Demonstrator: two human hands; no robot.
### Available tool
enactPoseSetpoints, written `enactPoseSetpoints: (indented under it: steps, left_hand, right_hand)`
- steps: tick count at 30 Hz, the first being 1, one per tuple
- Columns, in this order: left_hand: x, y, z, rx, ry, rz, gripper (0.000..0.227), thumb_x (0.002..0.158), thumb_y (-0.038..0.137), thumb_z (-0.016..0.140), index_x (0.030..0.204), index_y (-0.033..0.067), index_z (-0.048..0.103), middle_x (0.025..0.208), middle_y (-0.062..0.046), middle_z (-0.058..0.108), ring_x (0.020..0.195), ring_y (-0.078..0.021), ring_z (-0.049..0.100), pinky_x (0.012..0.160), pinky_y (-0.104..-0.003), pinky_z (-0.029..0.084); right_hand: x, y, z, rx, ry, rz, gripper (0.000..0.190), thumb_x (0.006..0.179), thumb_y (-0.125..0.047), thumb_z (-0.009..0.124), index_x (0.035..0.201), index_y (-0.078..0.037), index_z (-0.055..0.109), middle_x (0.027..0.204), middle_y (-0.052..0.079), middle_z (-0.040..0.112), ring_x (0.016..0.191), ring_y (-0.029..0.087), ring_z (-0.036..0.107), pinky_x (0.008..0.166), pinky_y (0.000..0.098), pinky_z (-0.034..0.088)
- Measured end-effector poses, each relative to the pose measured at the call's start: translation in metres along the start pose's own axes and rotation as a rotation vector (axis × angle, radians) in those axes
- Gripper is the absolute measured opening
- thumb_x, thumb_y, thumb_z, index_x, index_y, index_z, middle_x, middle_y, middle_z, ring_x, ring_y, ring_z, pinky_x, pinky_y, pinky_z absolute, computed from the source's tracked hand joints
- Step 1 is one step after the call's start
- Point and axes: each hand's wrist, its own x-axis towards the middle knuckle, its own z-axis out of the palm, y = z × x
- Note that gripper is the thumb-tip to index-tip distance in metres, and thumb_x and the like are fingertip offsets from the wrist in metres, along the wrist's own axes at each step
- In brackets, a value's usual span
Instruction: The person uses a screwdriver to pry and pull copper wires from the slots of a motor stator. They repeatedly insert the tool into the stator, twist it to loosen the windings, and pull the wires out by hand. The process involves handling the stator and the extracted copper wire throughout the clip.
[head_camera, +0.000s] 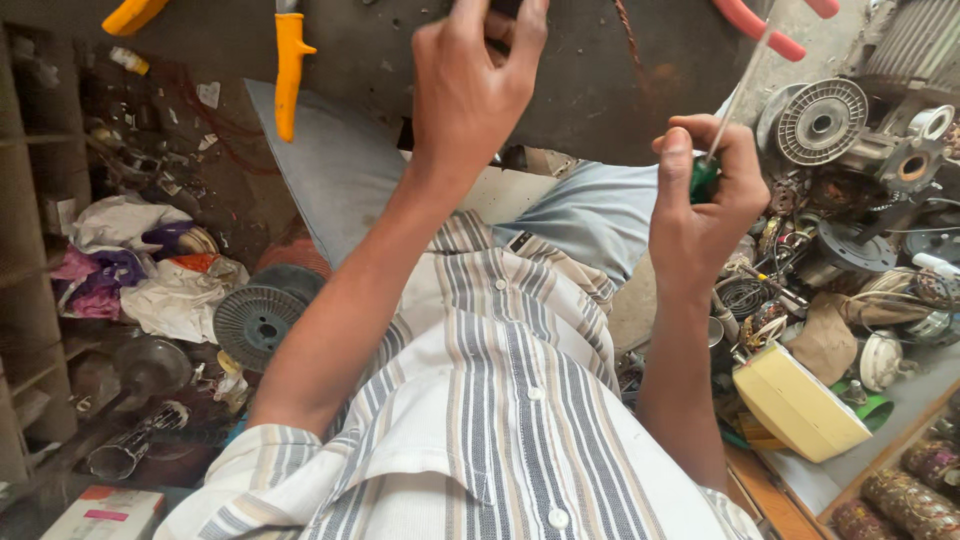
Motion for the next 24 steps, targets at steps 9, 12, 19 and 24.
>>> enactPoseSetpoints:
  steps: [9, 12, 19, 24]
  left_hand:
    - [0.007, -0.011, 0.012, 0.152, -0.015, 0.085, 0.023, 0.092, 0.011, 0.078, 0.076, -0.0002, 0.065, 0.066, -0.009, 0.071, 0.056, -0.0254, 0.07, 0.058, -0.038, 0.053]
    - [0.002, -0.012, 0.008, 0.154, -0.025, 0.068, 0.018, 0.093, 0.01, 0.076, 0.081, 0.0015, 0.067, 0.07, -0.009, 0.073, 0.061, -0.0241, 0.073, 0.06, -0.036, 0.055]
    - [0.004, -0.021, 0.005, -0.184, -0.095, -0.083, 0.016, 0.099, 0.015, 0.073, 0.091, 0.0014, 0.069, 0.075, -0.006, 0.076, 0.065, -0.0153, 0.077, 0.062, -0.03, 0.059]
    - [0.008, -0.024, -0.004, -0.289, -0.145, -0.061, 0.016, 0.106, 0.017, 0.066, 0.1, 0.0018, 0.07, 0.084, -0.006, 0.077, 0.067, -0.0137, 0.076, 0.061, -0.029, 0.06]
  right_hand:
    - [-0.002, -0.006, 0.008, 0.04, -0.021, 0.003, 0.009, 0.115, -0.007, 0.066, 0.118, 0.001, 0.066, 0.103, 0.007, 0.07, 0.091, 0.009, 0.069, 0.082, 0.022, 0.054]
    - [-0.003, -0.005, 0.005, 0.007, -0.033, -0.005, 0.008, 0.113, -0.005, 0.067, 0.117, 0.002, 0.067, 0.102, 0.007, 0.071, 0.088, 0.008, 0.067, 0.08, 0.0217, 0.052]
    - [0.0, -0.006, 0.004, 0.001, -0.037, -0.01, 0.007, 0.114, -0.005, 0.067, 0.117, 0.002, 0.067, 0.103, 0.007, 0.071, 0.089, 0.008, 0.068, 0.079, 0.0214, 0.052]
    - [-0.001, -0.01, 0.007, 0.01, -0.041, -0.015, 0.007, 0.114, -0.005, 0.067, 0.117, 0.002, 0.067, 0.098, 0.006, 0.071, 0.089, 0.008, 0.068, 0.08, 0.0207, 0.052]
